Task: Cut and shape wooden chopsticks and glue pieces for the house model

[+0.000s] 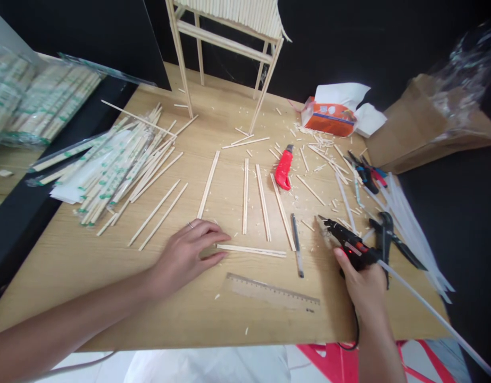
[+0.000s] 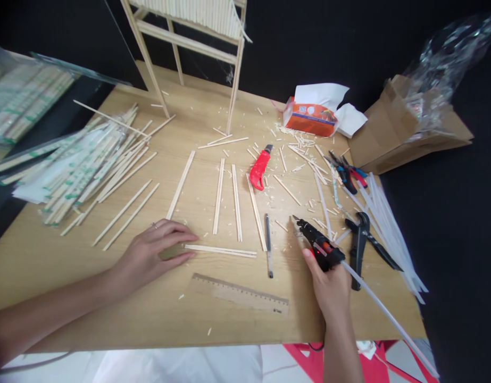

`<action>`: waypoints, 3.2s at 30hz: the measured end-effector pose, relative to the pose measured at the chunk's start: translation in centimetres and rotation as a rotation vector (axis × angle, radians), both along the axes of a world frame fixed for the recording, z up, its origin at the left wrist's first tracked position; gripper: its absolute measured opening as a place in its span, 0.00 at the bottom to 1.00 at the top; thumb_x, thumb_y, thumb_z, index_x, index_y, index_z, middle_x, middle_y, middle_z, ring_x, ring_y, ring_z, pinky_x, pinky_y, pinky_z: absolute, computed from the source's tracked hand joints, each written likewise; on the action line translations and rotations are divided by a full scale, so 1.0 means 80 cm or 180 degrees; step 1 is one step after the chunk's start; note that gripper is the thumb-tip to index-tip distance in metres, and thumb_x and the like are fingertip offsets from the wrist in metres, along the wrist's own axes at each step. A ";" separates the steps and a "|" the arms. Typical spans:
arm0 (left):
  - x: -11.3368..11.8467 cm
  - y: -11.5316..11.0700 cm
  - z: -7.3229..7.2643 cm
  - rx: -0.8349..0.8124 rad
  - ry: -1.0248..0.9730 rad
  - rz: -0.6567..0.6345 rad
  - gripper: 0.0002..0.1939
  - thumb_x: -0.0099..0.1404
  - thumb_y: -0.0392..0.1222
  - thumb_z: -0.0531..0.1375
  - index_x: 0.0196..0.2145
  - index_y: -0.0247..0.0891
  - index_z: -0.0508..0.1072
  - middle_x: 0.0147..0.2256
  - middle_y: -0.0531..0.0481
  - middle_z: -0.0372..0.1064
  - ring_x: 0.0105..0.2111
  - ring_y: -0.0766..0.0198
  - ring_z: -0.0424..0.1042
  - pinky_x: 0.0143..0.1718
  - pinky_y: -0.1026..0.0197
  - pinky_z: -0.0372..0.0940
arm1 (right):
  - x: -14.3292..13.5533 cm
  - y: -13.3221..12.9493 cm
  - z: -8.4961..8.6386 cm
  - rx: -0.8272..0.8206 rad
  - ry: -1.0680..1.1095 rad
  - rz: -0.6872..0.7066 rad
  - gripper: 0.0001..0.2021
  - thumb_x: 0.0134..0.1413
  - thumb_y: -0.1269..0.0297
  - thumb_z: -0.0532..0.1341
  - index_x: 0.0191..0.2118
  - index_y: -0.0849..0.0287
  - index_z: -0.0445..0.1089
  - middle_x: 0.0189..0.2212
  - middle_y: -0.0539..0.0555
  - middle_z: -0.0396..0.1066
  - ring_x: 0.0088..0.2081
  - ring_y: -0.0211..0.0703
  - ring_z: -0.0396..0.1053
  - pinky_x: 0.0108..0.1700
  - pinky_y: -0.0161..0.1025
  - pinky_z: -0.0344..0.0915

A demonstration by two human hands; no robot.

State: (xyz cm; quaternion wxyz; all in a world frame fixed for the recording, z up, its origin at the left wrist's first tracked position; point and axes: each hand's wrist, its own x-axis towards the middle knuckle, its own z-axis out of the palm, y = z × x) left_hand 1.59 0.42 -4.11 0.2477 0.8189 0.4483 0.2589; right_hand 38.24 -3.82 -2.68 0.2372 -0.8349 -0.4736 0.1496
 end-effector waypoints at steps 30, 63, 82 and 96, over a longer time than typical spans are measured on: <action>0.015 0.002 -0.006 -0.0088 -0.0018 -0.0040 0.06 0.63 0.41 0.59 0.38 0.45 0.74 0.37 0.52 0.71 0.39 0.62 0.66 0.39 0.58 0.60 | -0.165 0.006 0.000 0.0609 0.0164 0.2203 0.09 0.57 0.71 0.60 0.42 0.55 0.75 0.36 0.55 0.67 0.41 0.44 0.62 0.42 0.42 0.66; 0.017 0.004 -0.003 -0.0143 -0.0027 -0.0003 0.04 0.63 0.40 0.59 0.36 0.43 0.74 0.36 0.51 0.71 0.38 0.62 0.66 0.38 0.59 0.60 | -0.168 0.010 0.000 0.0629 -0.0073 0.2126 0.07 0.56 0.68 0.61 0.37 0.50 0.76 0.35 0.52 0.69 0.41 0.46 0.62 0.44 0.47 0.58; 0.016 0.003 -0.004 -0.0061 -0.0048 -0.0016 0.05 0.64 0.40 0.58 0.35 0.42 0.75 0.35 0.50 0.71 0.37 0.62 0.66 0.38 0.59 0.60 | -0.168 0.010 0.000 0.0631 -0.0012 0.2124 0.07 0.56 0.69 0.61 0.37 0.50 0.75 0.36 0.52 0.69 0.41 0.47 0.61 0.45 0.47 0.57; 0.015 0.005 -0.001 -0.0104 0.0006 -0.0076 0.05 0.64 0.40 0.58 0.36 0.42 0.75 0.36 0.50 0.71 0.38 0.61 0.66 0.38 0.58 0.60 | -0.168 0.010 0.000 0.0644 -0.0060 0.2125 0.06 0.56 0.68 0.61 0.37 0.50 0.75 0.36 0.52 0.70 0.41 0.47 0.61 0.44 0.47 0.57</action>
